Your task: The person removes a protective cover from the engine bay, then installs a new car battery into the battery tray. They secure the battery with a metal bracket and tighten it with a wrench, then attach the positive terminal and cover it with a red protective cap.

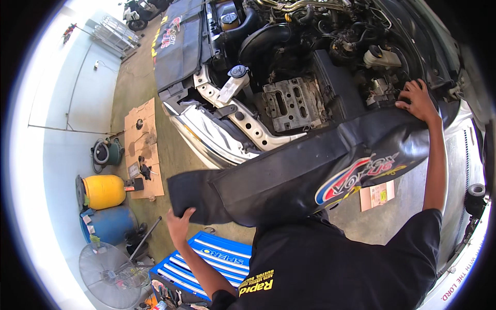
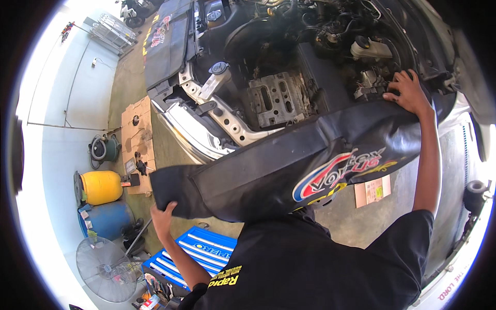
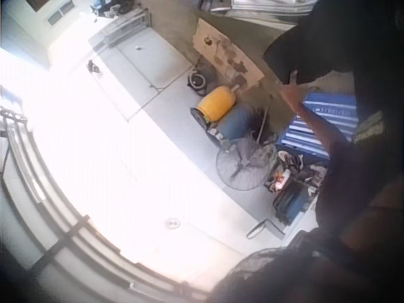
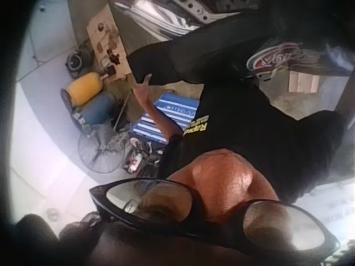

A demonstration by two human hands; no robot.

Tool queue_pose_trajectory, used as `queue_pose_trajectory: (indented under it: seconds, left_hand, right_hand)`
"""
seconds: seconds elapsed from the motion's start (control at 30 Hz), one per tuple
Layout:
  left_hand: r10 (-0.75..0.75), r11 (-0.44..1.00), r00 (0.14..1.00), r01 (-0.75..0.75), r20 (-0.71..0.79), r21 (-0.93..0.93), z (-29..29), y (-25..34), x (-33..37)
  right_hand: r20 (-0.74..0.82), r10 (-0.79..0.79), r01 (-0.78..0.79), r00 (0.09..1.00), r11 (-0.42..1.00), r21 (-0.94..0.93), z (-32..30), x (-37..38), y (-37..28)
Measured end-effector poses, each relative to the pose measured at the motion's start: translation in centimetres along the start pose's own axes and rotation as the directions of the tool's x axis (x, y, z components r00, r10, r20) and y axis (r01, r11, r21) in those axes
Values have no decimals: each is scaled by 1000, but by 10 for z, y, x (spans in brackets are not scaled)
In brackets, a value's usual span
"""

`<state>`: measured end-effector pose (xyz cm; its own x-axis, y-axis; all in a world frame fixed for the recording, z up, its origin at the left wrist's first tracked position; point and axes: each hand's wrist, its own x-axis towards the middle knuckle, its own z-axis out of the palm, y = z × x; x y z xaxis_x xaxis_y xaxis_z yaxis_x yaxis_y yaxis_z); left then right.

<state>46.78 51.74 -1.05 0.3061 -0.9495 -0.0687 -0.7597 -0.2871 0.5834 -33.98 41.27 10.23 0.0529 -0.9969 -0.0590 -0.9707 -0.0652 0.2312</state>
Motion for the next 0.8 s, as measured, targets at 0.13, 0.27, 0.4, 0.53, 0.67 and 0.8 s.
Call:
queue_pose_trajectory:
  seconds: [0.13, 0.27, 0.4, 0.53, 0.67, 0.8]
  left_hand:
    - [-5, 997, 848, 46, -530, 65, -21, -46, -4]
    - [175, 984, 648, -95, -741, 150, -82, -24, 38]
    - [543, 794, 467, -15, -698, 608, -200, -32, 73]
    - [464, 850, 583, -82, -667, 520, -271, -1, 92]
    - [595, 787, 576, -278, -560, 550, -287, 47, 94]
    - [726, 686, 500, -482, -473, 545, -260, 101, 123]
  right_hand:
    - [-252, 99, -94, 963, 995, 30, 5, 14, -21]
    - [-67, -121, 138, 990, 831, 539, -29, 32, -136]
    - [303, -298, 50, 905, 782, 621, -11, 56, -178]
    - [157, -239, 132, 958, 856, 499, 14, 58, -169]
    - [33, -254, 205, 967, 846, 492, 13, 64, -175]
    - [106, -323, 198, 940, 774, 601, -28, 49, -217]
